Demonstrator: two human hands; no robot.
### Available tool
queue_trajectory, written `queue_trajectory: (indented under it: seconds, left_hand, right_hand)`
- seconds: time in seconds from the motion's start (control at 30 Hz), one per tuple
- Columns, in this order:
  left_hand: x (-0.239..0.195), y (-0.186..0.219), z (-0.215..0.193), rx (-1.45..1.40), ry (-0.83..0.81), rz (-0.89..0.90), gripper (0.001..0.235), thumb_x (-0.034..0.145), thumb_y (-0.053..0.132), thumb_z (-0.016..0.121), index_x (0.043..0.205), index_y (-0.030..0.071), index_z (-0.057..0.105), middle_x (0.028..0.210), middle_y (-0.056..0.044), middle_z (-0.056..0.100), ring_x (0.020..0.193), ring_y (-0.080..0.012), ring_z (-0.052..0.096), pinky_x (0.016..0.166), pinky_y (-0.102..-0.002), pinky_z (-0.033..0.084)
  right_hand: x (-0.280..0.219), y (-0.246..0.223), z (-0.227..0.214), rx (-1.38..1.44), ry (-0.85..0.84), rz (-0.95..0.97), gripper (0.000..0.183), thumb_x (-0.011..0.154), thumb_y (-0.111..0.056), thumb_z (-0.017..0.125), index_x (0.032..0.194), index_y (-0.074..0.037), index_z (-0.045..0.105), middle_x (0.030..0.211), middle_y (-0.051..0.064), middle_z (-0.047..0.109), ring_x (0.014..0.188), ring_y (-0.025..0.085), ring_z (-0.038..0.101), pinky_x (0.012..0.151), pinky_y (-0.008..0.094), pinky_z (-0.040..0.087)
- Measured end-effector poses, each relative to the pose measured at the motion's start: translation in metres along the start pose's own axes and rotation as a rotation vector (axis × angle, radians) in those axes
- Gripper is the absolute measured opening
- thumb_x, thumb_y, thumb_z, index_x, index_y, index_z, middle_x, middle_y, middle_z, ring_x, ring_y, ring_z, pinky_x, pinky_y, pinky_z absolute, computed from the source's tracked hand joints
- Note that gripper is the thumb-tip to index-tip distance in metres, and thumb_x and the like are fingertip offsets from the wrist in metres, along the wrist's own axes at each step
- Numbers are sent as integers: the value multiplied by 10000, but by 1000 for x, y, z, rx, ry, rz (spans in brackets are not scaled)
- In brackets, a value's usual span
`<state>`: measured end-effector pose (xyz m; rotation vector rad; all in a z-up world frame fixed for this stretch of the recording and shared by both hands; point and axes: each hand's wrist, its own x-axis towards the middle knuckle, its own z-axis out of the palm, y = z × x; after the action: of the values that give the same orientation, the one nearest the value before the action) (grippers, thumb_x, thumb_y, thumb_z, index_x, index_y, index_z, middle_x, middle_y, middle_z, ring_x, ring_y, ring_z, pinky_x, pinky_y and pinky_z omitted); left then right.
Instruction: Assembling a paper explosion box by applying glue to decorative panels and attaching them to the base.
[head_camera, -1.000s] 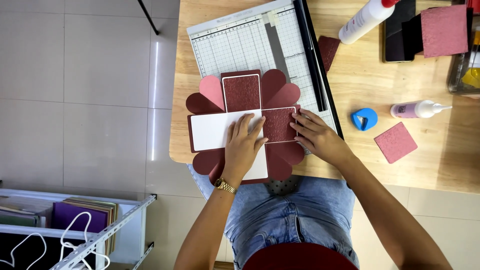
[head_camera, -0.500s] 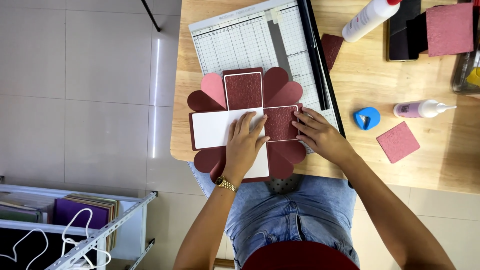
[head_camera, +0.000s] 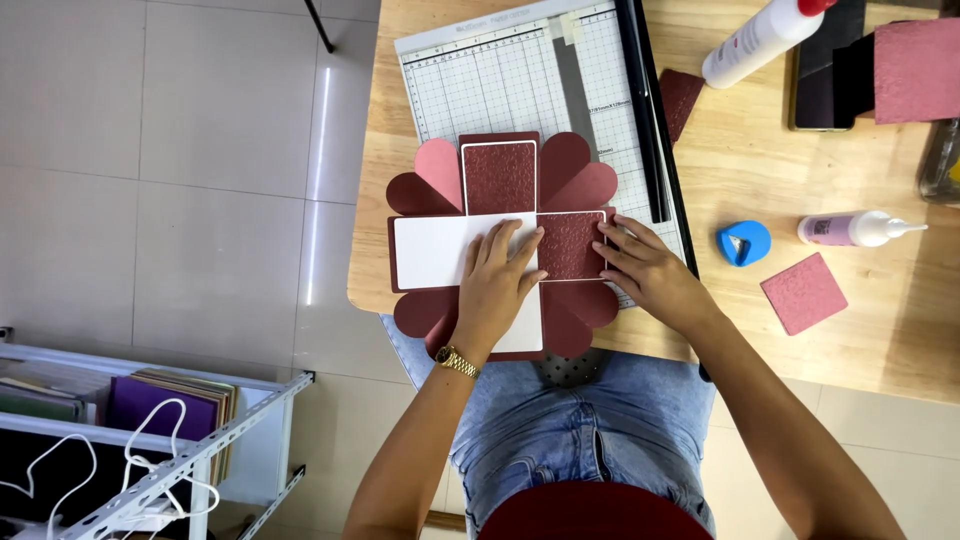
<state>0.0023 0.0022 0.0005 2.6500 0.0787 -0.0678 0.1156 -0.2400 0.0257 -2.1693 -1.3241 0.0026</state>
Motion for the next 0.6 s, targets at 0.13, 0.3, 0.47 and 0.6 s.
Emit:
queue_trajectory:
  seconds: [0.13,0.3,0.47,0.6]
  left_hand:
    - [0,0,0,10,1,4,562,1020,464,581,1545,290,481,1535,-66,391,1500,-285,359,1213,-575,278]
    - [3,1,-1,129,-38,22,622,996,470,604,1571,308,432,1542,-61,382,1504,-271,330,1204,-575,282]
    - [7,-1,-9,222,-7,58,711,935,523,648,1574,307,422,1506,-52,415,1447,-283,367,1170,-589,307]
    - [11,-1,-15,237,16,78,755,903,544,661,1579,315,416,1480,-56,465,1419,-297,396,1140,-608,311]
  right_hand:
    - [-2,4,3,-1,3,-5,353,908,-162,757,1228,-17,730,1410,167,652,1322,421,574,1060,447,522]
    - [2,2,0,-9,3,-4,353,888,-174,779,1209,-31,744,1365,168,674,1286,424,594,1036,452,538]
    - [0,11,4,-5,-23,-5,381,860,-178,793,1214,-50,739,1398,173,643,1286,429,584,1049,473,526]
    - [5,16,3,17,-18,-21,404,859,-215,789,1235,-78,739,1405,237,614,1263,466,581,1050,510,511]
